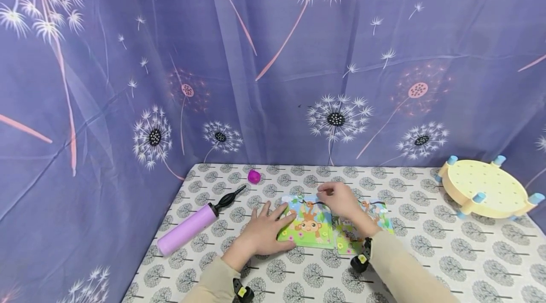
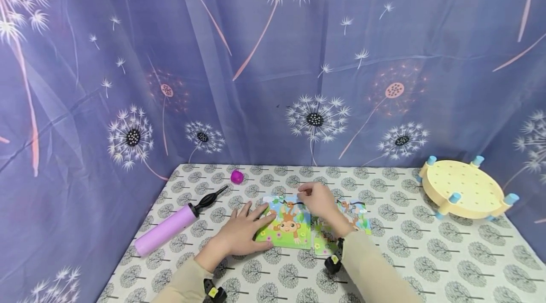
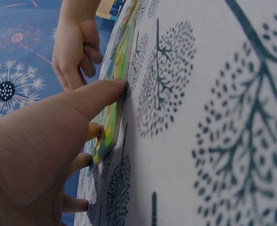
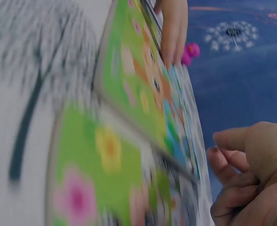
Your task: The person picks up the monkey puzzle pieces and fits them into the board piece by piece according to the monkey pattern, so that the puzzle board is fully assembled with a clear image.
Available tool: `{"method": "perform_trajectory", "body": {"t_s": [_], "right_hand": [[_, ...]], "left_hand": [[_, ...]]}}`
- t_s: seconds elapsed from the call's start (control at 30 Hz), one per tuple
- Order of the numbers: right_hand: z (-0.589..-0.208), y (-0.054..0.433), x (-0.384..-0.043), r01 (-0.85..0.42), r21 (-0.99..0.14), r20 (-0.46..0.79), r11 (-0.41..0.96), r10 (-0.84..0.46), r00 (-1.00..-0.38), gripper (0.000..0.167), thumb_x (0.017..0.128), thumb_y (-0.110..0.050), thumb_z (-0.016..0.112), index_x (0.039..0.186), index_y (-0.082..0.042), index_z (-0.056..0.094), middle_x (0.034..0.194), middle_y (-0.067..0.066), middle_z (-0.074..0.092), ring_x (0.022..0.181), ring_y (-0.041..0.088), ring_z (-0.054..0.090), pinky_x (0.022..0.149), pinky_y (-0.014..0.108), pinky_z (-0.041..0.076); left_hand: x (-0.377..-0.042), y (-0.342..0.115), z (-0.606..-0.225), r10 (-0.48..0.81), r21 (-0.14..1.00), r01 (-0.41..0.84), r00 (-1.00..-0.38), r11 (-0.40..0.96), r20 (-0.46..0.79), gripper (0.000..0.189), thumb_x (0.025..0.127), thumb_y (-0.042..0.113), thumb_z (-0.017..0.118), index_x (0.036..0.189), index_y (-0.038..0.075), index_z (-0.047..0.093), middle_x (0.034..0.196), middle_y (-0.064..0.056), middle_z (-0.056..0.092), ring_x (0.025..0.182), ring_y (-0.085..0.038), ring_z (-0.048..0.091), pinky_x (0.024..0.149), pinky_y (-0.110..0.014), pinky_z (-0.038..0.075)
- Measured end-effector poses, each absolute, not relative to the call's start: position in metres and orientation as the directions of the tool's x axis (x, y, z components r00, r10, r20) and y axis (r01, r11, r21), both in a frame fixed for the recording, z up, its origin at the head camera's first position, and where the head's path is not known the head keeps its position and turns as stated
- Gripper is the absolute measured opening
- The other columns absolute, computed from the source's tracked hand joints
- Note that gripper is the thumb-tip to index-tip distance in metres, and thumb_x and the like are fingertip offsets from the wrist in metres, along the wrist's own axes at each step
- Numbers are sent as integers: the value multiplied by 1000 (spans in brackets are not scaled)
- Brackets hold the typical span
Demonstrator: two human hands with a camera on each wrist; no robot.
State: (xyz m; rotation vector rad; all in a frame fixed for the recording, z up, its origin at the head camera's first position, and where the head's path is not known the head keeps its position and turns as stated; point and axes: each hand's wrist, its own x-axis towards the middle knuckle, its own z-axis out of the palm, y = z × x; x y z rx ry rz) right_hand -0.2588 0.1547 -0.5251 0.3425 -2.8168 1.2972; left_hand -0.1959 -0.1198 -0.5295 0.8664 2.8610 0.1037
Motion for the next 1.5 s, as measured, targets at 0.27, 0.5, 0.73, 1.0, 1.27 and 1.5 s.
{"method": "perform_trajectory", "body": {"t_s": [0.27,0.5,0.73,1.0,1.27,1.5], "right_hand": [[-519,212,-253,-177,-743,98,646,-157,-983,28,98,-19,72,119,-1,74,103,10,74,83,21,67,58,32,53],[-516,251,-244,-161,-707,45,688,-182,-982,33,96,-22,75,119,1,71,93,6,69,61,15,55,52,30,47],[-521,267,-235,-110,-689,-55,716,-202,-978,49,90,-29,83,123,3,68,81,2,59,59,15,51,55,29,42],[-525,268,-230,-54,-652,-91,756,-149,-985,59,84,-37,87,122,4,67,81,4,59,61,19,50,58,34,42],[-521,266,-230,-21,-615,-112,788,-114,-987,55,84,-40,87,114,1,66,84,5,59,65,20,50,59,34,42],[-524,266,-227,-71,-633,-38,771,-123,-992,41,86,-33,86,106,-7,62,81,3,53,62,18,44,57,31,38]], "left_hand": [[-196,-115,-527,545,122,532,-828,838,-129,84,93,81,45,163,36,34,172,0,23,149,-54,24,110,-81,26],[-197,-112,-529,524,125,511,-842,851,-128,83,93,80,47,162,35,36,171,0,25,148,-56,24,109,-81,26],[-198,-110,-530,518,119,506,-848,854,-112,84,92,80,49,162,35,38,170,-2,28,147,-57,27,108,-81,28],[-199,-108,-530,509,117,497,-853,860,-115,85,91,81,49,162,35,38,170,-2,27,147,-56,26,109,-80,28],[-199,-108,-528,504,129,490,-855,862,-120,85,91,81,50,162,36,38,170,-2,26,148,-56,26,108,-81,28],[-198,-108,-527,511,123,498,-851,859,-119,84,92,80,50,161,35,39,170,-3,27,147,-57,27,107,-81,29]]}}
